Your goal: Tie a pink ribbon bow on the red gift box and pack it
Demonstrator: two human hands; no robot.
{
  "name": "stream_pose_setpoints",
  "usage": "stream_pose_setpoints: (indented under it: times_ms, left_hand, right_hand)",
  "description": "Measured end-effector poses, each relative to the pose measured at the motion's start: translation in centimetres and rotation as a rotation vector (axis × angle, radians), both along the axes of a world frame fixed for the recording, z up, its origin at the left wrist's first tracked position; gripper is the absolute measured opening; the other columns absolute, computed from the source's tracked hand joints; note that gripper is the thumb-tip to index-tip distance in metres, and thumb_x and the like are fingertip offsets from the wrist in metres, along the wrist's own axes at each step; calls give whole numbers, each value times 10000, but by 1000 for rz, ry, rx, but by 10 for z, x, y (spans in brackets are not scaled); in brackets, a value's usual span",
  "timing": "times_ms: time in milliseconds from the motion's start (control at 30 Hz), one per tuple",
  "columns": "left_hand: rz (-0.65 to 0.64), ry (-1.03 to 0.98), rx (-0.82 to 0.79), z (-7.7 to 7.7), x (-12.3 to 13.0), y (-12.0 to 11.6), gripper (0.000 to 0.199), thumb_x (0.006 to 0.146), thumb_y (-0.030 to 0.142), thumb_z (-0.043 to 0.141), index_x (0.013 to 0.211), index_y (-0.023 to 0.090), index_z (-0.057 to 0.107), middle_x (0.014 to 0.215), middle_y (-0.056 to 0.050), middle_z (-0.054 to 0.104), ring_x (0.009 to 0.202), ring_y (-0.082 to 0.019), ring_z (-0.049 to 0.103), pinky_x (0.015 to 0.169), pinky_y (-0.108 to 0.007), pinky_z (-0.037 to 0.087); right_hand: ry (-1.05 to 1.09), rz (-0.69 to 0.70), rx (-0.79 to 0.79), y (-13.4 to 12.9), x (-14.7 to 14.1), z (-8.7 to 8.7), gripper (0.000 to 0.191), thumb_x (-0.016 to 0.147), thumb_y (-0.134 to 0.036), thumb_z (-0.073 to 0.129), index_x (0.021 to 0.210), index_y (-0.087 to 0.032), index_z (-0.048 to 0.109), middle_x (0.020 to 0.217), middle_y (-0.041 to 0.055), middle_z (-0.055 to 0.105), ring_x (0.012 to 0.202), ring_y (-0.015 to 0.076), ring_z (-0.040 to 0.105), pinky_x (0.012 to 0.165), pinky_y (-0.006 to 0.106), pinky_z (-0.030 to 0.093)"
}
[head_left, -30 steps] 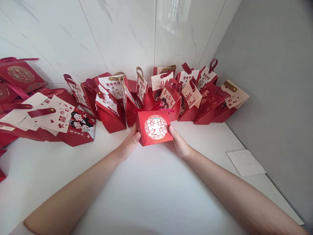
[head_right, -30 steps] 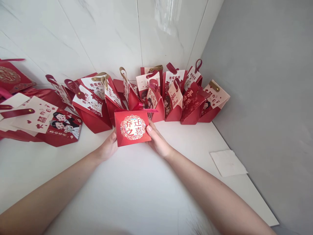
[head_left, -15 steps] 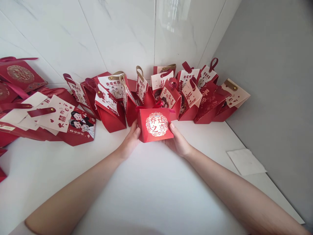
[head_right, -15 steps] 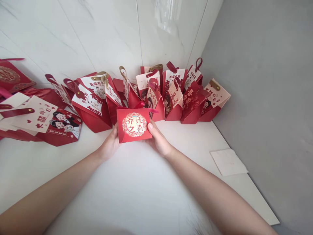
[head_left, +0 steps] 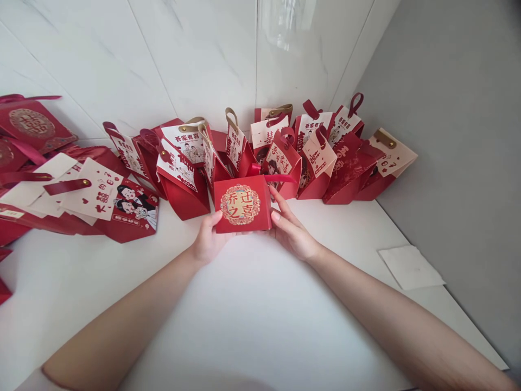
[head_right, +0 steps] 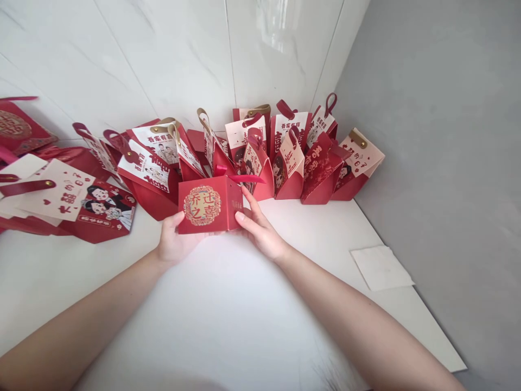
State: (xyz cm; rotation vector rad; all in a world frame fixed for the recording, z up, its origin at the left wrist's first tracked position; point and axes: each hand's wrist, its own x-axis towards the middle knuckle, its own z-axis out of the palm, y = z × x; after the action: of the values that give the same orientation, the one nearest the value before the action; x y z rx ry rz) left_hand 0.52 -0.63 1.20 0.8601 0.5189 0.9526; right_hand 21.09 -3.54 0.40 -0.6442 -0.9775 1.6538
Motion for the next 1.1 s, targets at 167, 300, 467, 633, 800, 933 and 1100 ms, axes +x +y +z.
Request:
stream_pose_setpoints:
  times_ms: [167, 300, 467, 633, 800, 933, 1100]
  left_hand:
    - [39, -52, -77, 8, 0, 2, 676, 907, 616, 479, 1427, 193, 567, 1385, -134, 674, 1310, -394, 591, 1073, -569, 490]
    - [48, -50, -86, 10, 2, 1, 680, 903, 617, 488, 1426, 188, 561, 1377, -137, 678, 1300, -390, 596, 1061, -558, 497]
    - [49, -76, -78, 9, 4, 1, 696, 897, 634, 490, 1419, 178, 565, 1375, -137, 681, 1320, -400, 581, 1085, -569, 478]
    - [54, -98, -108, 13, 6, -2, 676, 914, 588, 471, 1466, 201, 525, 1435, -103, 644, 1397, -389, 522, 1165, -564, 417]
    - [62, -93, -104, 15, 9, -4, 685, 921, 581, 464, 1497, 211, 497, 1446, -92, 636, 1417, -380, 508, 1194, -561, 390]
    - [53, -83, -100, 13, 9, -3, 694, 919, 592, 466, 1495, 207, 499, 1433, -96, 646, 1409, -382, 517, 1192, -563, 396]
    - [62, -79, -106, 13, 8, -3, 680, 917, 589, 475, 1472, 199, 522, 1429, -101, 649, 1408, -387, 516, 1187, -565, 400]
  right_hand:
    - [-32, 35, 49, -1, 1, 0, 945, 959, -425, 726, 1641, -485, 74, 1516, 27, 558, 1224, 249, 669, 1080, 495, 534]
    - [-47, 29, 61, -2, 0, 0, 945, 974, -415, 712, 1642, -483, 47, 1537, 29, 538, 1258, 248, 652, 1107, 500, 515]
    - [-54, 8, 101, -5, -4, 1, 993, 967, -418, 724, 1650, -444, 4, 1558, 40, 520, 1373, 253, 570, 1203, 534, 411]
    - [-82, -3, 149, -2, -4, 1, 707, 950, -480, 725, 1569, -341, 412, 1570, 30, 517, 1461, 264, 473, 1255, 476, 350]
    - [-82, 40, 113, 2, -1, -2, 522, 963, -494, 700, 1432, -295, 586, 1487, 33, 605, 1448, 286, 489, 1247, 499, 364]
    - [-74, 41, 86, 2, -1, -2, 534, 948, -504, 714, 1425, -297, 591, 1490, 34, 603, 1445, 292, 494, 1237, 506, 381]
    - [-48, 44, 95, 1, -2, -1, 485, 961, -476, 707, 1400, -294, 607, 1502, 29, 593, 1428, 281, 517, 1241, 491, 376]
